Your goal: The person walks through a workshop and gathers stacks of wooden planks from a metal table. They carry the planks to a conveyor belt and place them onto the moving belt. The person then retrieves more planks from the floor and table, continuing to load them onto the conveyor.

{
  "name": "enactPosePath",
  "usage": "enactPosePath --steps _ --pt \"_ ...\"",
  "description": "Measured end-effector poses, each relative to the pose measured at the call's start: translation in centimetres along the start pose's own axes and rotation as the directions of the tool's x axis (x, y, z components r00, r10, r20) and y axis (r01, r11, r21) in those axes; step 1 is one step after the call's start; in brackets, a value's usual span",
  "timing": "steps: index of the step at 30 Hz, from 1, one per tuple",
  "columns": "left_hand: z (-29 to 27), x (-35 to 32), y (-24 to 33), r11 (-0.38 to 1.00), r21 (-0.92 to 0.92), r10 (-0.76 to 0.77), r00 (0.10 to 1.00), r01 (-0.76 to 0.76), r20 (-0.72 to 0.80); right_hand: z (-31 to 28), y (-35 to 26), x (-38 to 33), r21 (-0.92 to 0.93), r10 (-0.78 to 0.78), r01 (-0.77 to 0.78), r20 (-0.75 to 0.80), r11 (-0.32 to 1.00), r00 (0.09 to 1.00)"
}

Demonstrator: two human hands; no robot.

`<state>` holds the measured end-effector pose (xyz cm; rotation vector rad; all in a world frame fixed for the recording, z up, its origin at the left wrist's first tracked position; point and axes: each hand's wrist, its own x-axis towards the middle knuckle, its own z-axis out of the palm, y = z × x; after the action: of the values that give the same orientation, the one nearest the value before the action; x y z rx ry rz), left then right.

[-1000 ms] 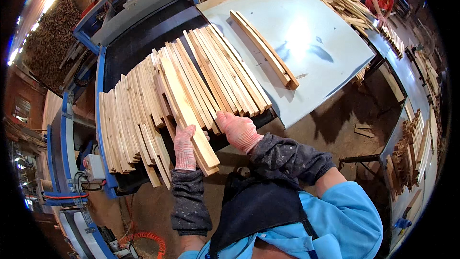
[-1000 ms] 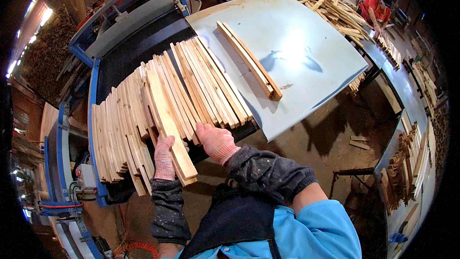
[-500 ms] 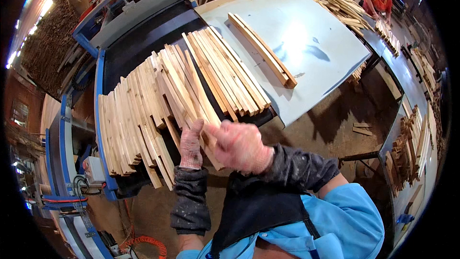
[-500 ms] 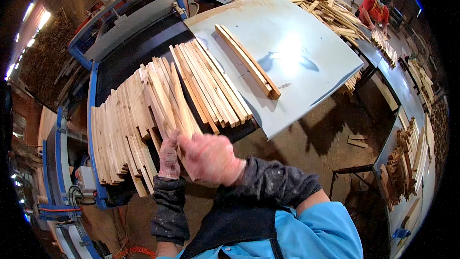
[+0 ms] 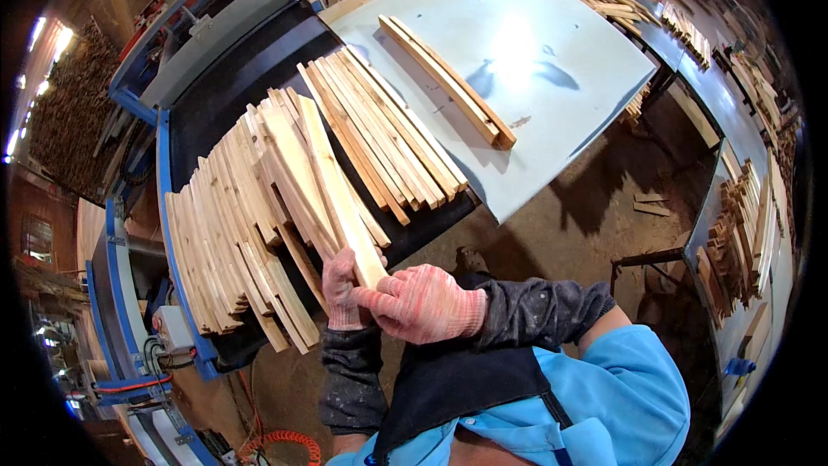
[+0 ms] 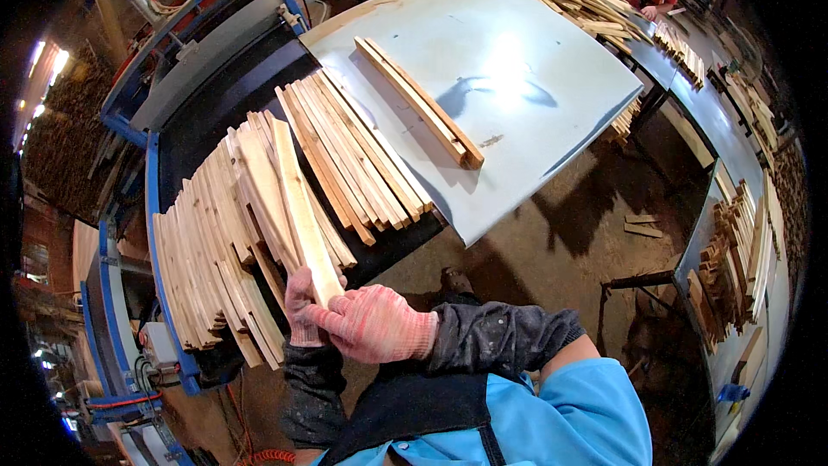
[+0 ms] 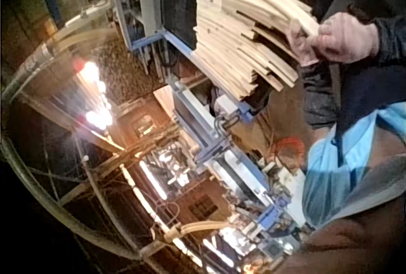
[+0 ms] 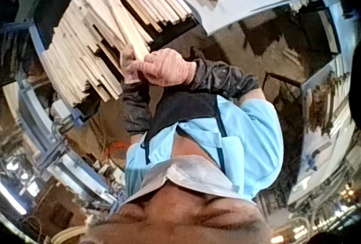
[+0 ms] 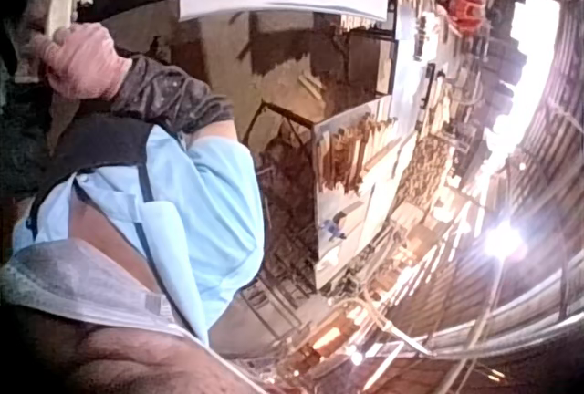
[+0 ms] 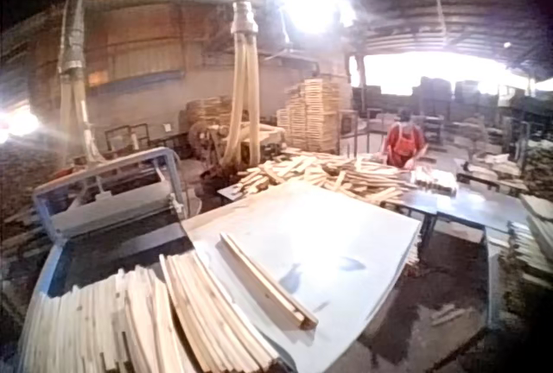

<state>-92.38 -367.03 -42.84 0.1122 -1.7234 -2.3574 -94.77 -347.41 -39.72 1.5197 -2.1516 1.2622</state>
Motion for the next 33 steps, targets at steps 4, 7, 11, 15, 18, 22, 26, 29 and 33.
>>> enactPosePath --steps 4,7,11,15,18,22,26,29,33 --pt "-0.3 -0.6 2.3 0.984 -0.138 -0.126 0.987 0.113 -0.095 -1.0 2.9 0.5 0.409 0.158 -0.112 -0.080 0.906 0.984" --pt "-0.6 -0.1 4.0 0.988 0.155 0.009 0.981 0.021 -0.193 0.0 7.1 0.1 0.060 0.486 -0.484 -0.172 0.873 0.857" --pt "-2.7 1.2 7.1 0.923 0.381 0.049 0.966 0.054 -0.254 0.7 8.9 -0.4 -0.128 0.620 -0.614 0.007 0.779 0.785" --pt "-8.4 5.6 6.8 0.789 0.587 -0.019 0.962 0.182 -0.272 -1.7 10.0 0.0 -0.068 0.526 -0.537 -0.132 0.841 0.840" --pt "-7.4 7.3 6.8 0.564 0.732 -0.080 0.907 0.383 -0.413 -6.3 13.9 2.8 -0.269 0.513 -0.561 -0.231 0.783 0.827" --pt "-6.4 7.8 6.6 0.555 0.778 -0.006 0.937 0.293 -0.349 -9.0 23.8 5.9 -0.649 0.496 -0.552 -0.294 0.523 0.817" --pt "-5.8 8.2 7.6 0.418 0.874 0.018 0.960 0.248 -0.281 -11.1 28.2 9.1 -0.703 0.664 -0.638 -0.316 0.316 0.677" --pt "-6.0 8.9 7.7 0.301 0.902 0.028 0.943 0.308 -0.331 -12.1 31.5 11.1 -0.420 0.871 -0.850 -0.225 0.317 0.436" --pt "-6.5 9.1 6.5 0.122 0.907 0.121 0.901 0.404 -0.417 -10.9 34.7 10.3 -0.213 0.896 -0.895 -0.132 0.393 0.425"
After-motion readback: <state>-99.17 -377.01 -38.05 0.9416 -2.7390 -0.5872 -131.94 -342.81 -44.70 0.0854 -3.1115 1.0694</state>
